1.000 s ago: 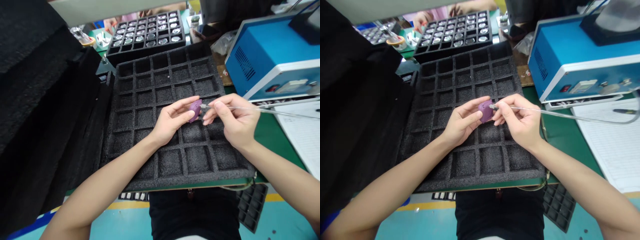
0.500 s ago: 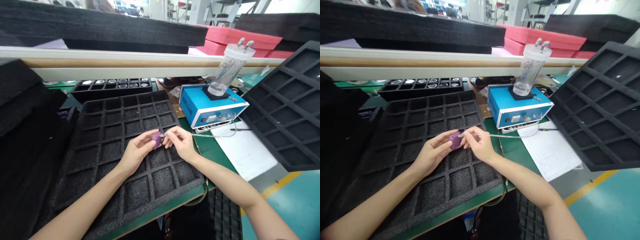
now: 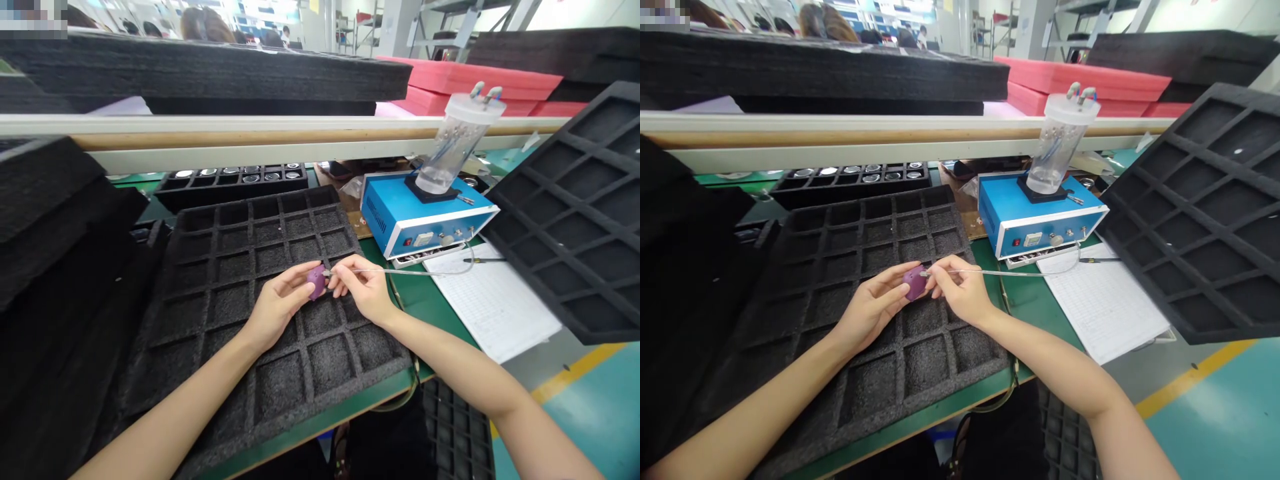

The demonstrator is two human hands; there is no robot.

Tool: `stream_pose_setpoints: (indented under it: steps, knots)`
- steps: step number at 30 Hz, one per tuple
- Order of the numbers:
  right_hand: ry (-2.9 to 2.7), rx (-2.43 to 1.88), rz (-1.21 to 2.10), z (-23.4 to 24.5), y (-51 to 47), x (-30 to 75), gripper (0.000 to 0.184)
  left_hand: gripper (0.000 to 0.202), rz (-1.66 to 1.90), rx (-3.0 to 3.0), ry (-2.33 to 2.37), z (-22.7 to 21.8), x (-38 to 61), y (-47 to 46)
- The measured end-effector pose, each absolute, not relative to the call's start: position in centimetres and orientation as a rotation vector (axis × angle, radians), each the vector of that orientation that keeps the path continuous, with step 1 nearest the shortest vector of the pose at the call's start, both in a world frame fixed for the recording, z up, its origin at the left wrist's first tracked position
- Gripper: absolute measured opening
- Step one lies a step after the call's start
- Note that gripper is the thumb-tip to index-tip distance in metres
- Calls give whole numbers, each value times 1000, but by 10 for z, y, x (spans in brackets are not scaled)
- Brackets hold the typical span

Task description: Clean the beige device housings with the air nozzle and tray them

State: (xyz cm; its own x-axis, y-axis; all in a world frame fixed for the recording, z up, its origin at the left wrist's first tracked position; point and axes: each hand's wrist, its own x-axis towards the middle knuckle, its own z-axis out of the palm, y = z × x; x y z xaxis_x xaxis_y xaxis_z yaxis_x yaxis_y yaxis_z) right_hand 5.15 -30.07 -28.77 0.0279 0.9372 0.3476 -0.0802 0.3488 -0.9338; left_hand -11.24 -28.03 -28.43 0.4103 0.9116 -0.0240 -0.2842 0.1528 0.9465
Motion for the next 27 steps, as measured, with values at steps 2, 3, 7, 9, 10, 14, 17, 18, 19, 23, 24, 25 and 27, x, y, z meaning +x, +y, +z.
stream_pose_setpoints:
  steps: [2,3,7,9,10,14,17,18,19,23,24,25,27]
  knots:
    - [-1286,-891,974,-288,-301,52,19,29,975,1088,731,-285,-113,-280]
    - [-1287,-890,973,-288,-301,52,19,29,974,1091,734,-285,-113,-280]
    - [-1292,-894,970,-288,-300,52,18,30,976,1089,739,-285,-113,-281]
    - [-1295,-894,969,-288,-300,52,17,30,978,1087,741,-284,-113,-281]
    - [-1297,-893,969,-288,-300,52,17,30,977,1088,741,-284,-113,-281]
    - [-1304,-901,964,-287,-300,52,17,31,962,1093,739,-284,-113,-281]
    - [-1304,-909,965,-287,-300,52,18,31,961,1089,752,-284,-113,-281]
    - [-1305,-909,966,-287,-300,52,18,31,961,1088,756,-284,-113,-281]
    - [-1307,-909,965,-287,-300,52,18,31,961,1088,759,-284,-113,-281]
    - [-1314,-916,960,-286,-300,52,18,32,959,1088,749,-284,-112,-280]
    - [-1314,-919,960,-286,-300,52,18,32,959,1087,749,-283,-113,-280]
    - [-1313,-923,960,-286,-301,52,19,32,959,1088,750,-283,-113,-280]
    - [-1314,-929,959,-286,-301,52,20,31,957,1091,756,-283,-113,-281]
